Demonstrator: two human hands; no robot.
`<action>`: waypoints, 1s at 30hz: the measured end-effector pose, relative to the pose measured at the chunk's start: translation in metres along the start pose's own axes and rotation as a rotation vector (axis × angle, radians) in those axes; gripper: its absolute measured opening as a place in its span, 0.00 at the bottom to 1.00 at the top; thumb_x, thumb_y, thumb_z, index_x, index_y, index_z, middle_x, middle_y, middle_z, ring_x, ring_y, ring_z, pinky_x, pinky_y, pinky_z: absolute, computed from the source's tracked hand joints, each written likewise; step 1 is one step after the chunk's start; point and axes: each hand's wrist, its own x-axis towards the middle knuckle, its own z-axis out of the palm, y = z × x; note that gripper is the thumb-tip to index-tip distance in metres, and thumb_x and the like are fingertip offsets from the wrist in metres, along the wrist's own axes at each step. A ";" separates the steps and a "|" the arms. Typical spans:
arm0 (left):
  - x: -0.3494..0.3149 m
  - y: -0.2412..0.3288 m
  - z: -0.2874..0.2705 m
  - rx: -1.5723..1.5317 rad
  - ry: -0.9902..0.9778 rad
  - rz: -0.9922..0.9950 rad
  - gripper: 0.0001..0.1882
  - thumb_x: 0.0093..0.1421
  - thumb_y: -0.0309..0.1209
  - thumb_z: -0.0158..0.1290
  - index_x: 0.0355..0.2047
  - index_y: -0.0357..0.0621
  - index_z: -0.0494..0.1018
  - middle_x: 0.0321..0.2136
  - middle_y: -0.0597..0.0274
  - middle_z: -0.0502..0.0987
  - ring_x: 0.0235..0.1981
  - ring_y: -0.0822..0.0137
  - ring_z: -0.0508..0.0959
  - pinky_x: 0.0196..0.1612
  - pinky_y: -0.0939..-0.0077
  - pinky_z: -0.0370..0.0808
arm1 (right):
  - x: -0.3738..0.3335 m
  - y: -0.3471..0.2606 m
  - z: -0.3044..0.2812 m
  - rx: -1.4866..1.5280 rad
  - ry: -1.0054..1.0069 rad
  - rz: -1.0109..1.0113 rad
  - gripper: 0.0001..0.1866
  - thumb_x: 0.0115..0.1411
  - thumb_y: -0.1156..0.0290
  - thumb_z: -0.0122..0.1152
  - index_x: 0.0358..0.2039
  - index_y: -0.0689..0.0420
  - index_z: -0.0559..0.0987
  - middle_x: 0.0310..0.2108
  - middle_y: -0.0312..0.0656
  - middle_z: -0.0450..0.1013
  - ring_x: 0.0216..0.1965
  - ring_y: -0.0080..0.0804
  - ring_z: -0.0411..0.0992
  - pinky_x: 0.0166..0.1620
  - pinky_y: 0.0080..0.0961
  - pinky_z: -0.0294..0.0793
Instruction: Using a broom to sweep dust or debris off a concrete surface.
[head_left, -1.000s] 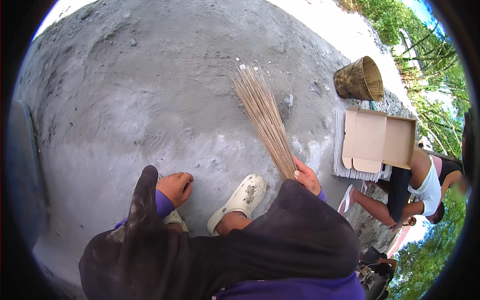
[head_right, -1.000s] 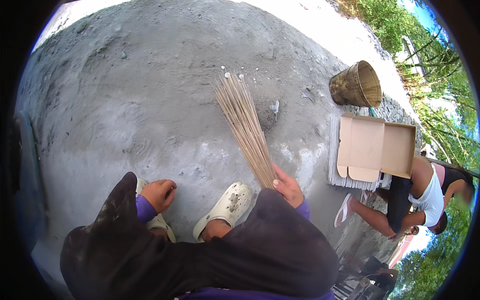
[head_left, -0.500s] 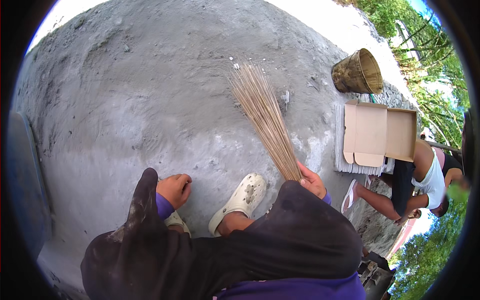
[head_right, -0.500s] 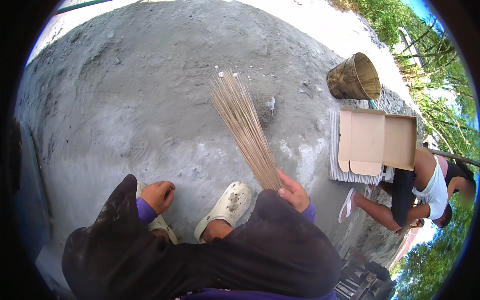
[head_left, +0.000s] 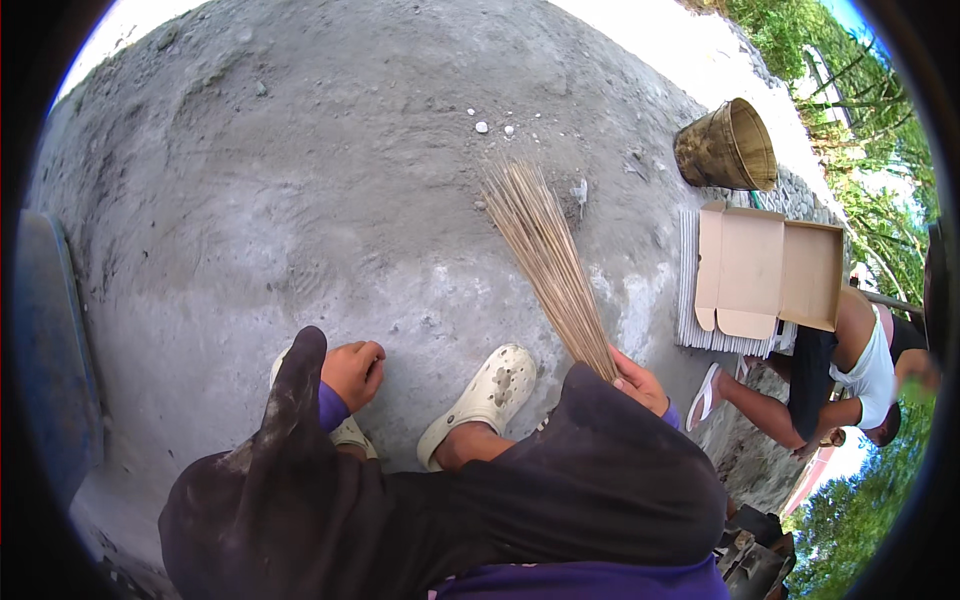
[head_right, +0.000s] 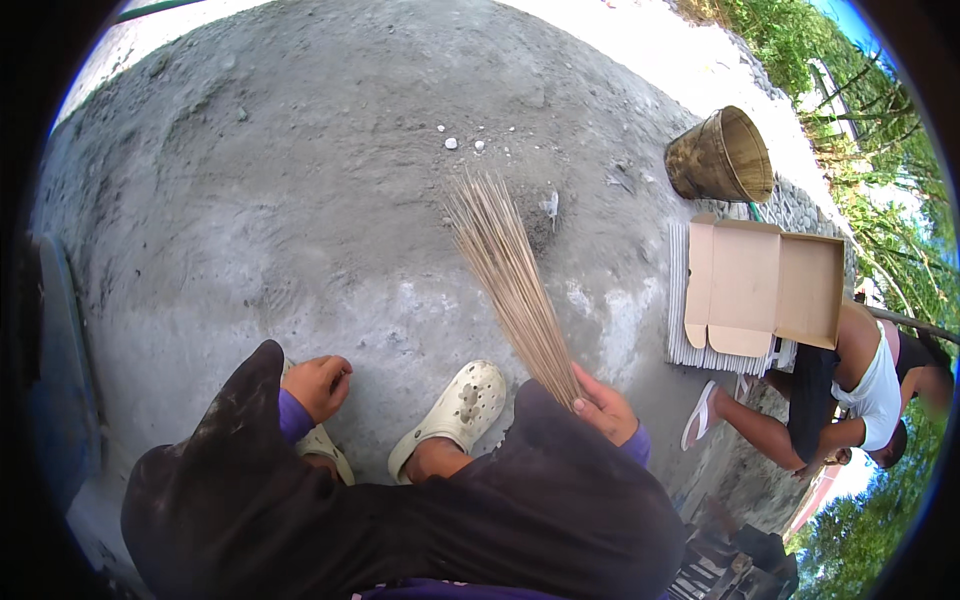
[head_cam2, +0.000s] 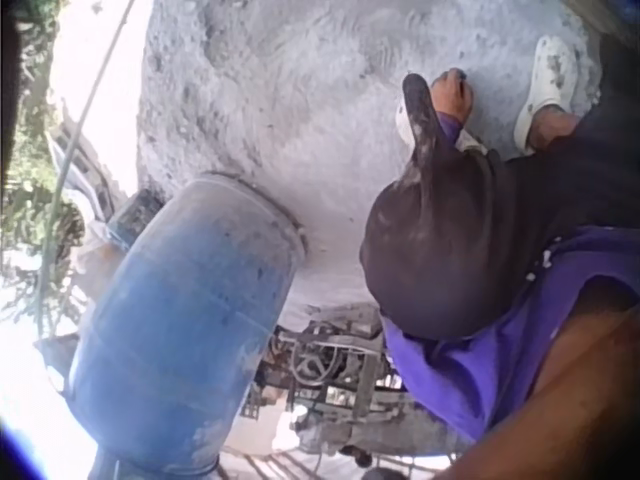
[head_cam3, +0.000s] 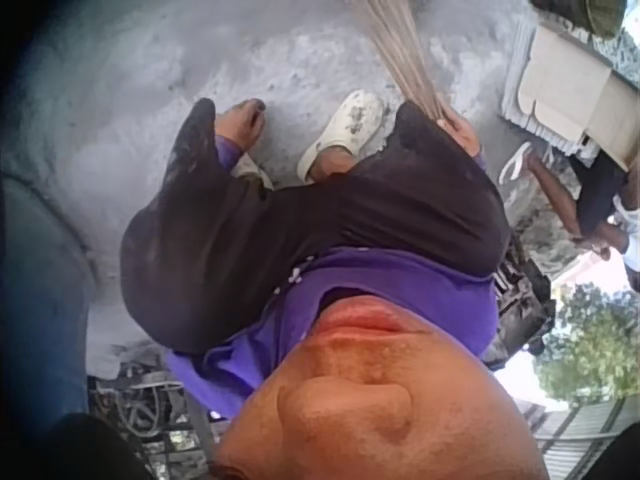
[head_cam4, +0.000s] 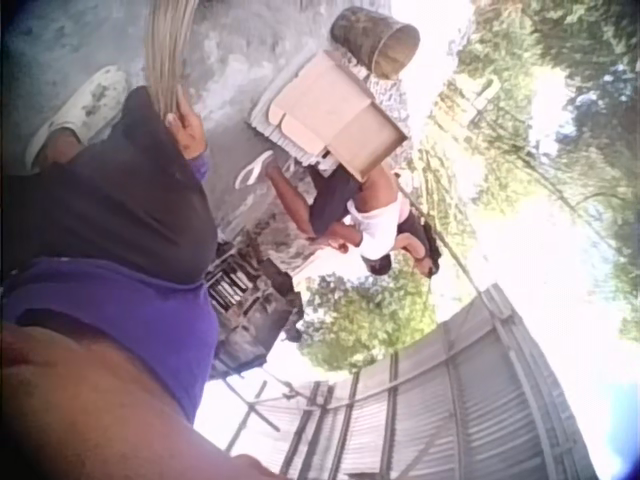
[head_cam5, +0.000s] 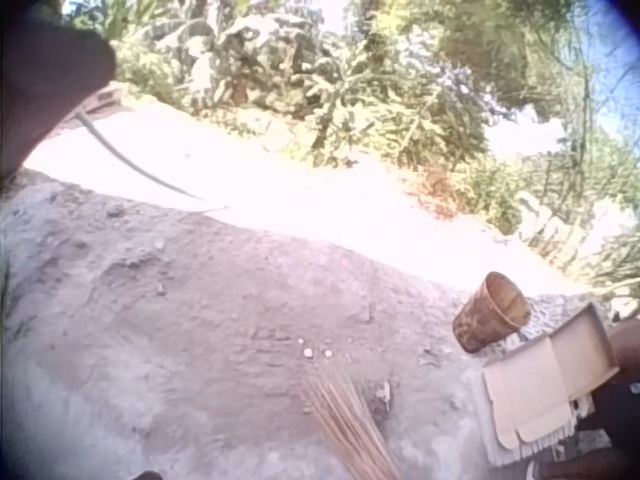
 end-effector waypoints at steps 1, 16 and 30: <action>0.001 0.002 -0.001 -0.002 0.010 0.013 0.05 0.52 0.27 0.53 0.31 0.44 0.72 0.25 0.57 0.76 0.27 0.55 0.77 0.29 0.63 0.73 | 0.000 0.011 -0.003 0.004 0.077 0.099 0.32 0.64 0.71 0.48 0.65 0.64 0.50 0.61 0.43 0.58 0.59 0.26 0.59 0.59 0.23 0.57; 0.004 0.005 -0.004 0.008 -0.070 0.006 0.06 0.52 0.27 0.52 0.32 0.42 0.72 0.26 0.55 0.76 0.27 0.54 0.77 0.30 0.64 0.74 | -0.015 0.016 -0.004 0.078 0.066 0.100 0.30 0.64 0.78 0.45 0.65 0.63 0.50 0.61 0.45 0.58 0.60 0.27 0.59 0.60 0.23 0.56; 0.006 0.003 -0.003 -0.021 -0.088 -0.008 0.06 0.52 0.27 0.53 0.32 0.43 0.72 0.26 0.56 0.77 0.27 0.55 0.78 0.30 0.65 0.74 | -0.045 -0.009 0.019 -0.062 0.085 0.147 0.32 0.64 0.80 0.45 0.66 0.62 0.47 0.61 0.47 0.58 0.60 0.29 0.58 0.60 0.23 0.55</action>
